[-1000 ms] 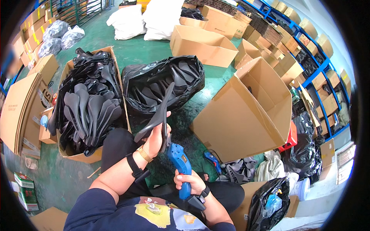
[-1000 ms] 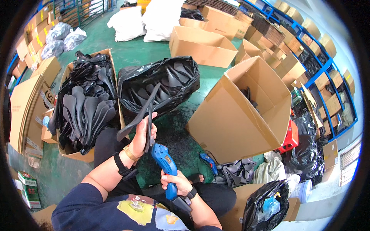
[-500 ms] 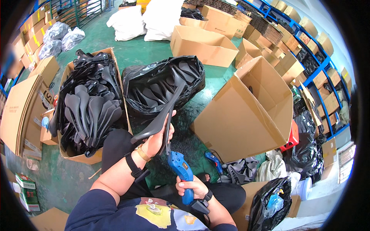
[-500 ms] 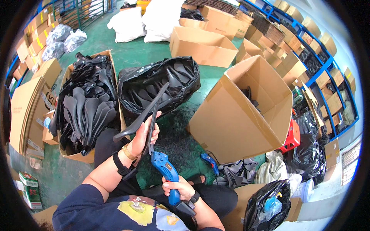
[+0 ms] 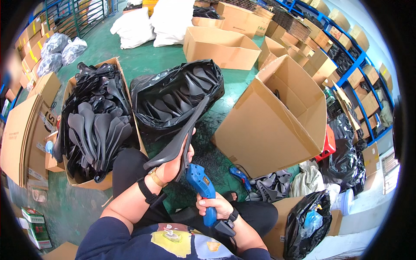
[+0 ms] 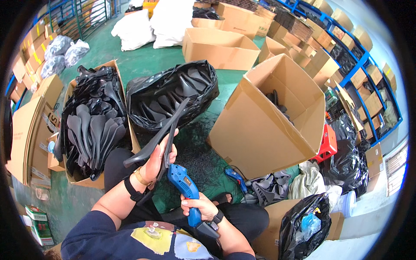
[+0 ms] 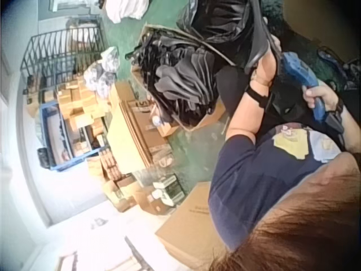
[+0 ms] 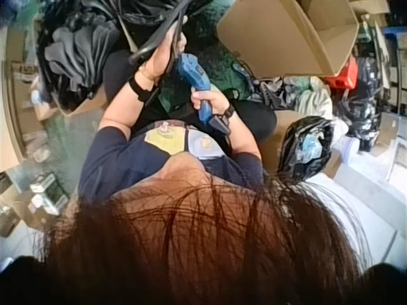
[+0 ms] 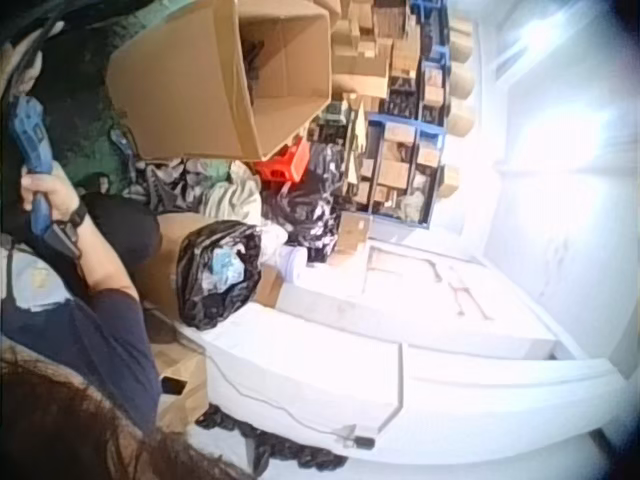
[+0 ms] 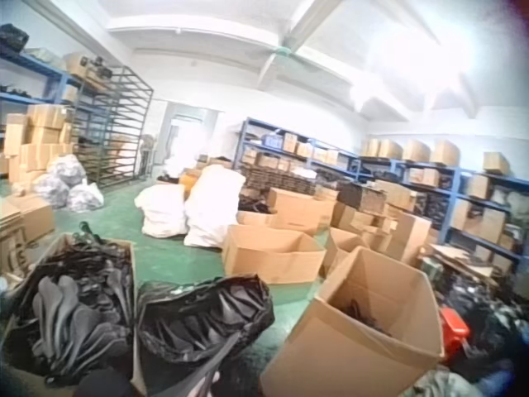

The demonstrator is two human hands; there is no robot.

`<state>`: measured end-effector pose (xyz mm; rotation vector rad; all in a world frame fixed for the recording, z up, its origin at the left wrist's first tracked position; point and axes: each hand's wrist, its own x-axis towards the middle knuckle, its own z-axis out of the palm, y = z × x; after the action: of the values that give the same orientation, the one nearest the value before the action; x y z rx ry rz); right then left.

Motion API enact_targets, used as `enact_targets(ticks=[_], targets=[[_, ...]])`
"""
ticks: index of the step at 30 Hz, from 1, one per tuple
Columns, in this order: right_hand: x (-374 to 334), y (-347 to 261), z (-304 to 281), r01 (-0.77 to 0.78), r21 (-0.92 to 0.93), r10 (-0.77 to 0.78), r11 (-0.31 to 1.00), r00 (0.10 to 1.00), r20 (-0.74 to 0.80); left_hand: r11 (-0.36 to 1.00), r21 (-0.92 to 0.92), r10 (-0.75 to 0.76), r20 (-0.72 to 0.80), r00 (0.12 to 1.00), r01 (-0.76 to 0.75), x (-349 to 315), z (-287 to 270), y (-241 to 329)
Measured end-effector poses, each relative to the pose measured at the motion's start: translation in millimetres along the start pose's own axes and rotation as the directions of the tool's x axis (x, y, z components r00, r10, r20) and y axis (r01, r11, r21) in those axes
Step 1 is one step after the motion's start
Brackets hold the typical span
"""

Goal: Cleaning or inspecting individual bicycle seats before packing them into boxes.

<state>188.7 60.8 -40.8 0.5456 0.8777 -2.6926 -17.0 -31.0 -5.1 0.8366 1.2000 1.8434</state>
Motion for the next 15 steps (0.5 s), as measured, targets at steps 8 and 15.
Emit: enact_targets(ticks=[8,15], targets=[[3.8,-8.0,2.3,0.050,-0.004,-0.051,0.999,0.998,-0.030,0.980,0.185,0.075,-0.013,0.997,-0.071,-12.6,-19.8,-29.4],[7.2,-15.4,0.2,0.088,0.014,-0.087,0.996,0.994,-0.073,0.908,0.419,-0.028,0.041,0.999,0.008,-17.6,-19.8,-30.6]])
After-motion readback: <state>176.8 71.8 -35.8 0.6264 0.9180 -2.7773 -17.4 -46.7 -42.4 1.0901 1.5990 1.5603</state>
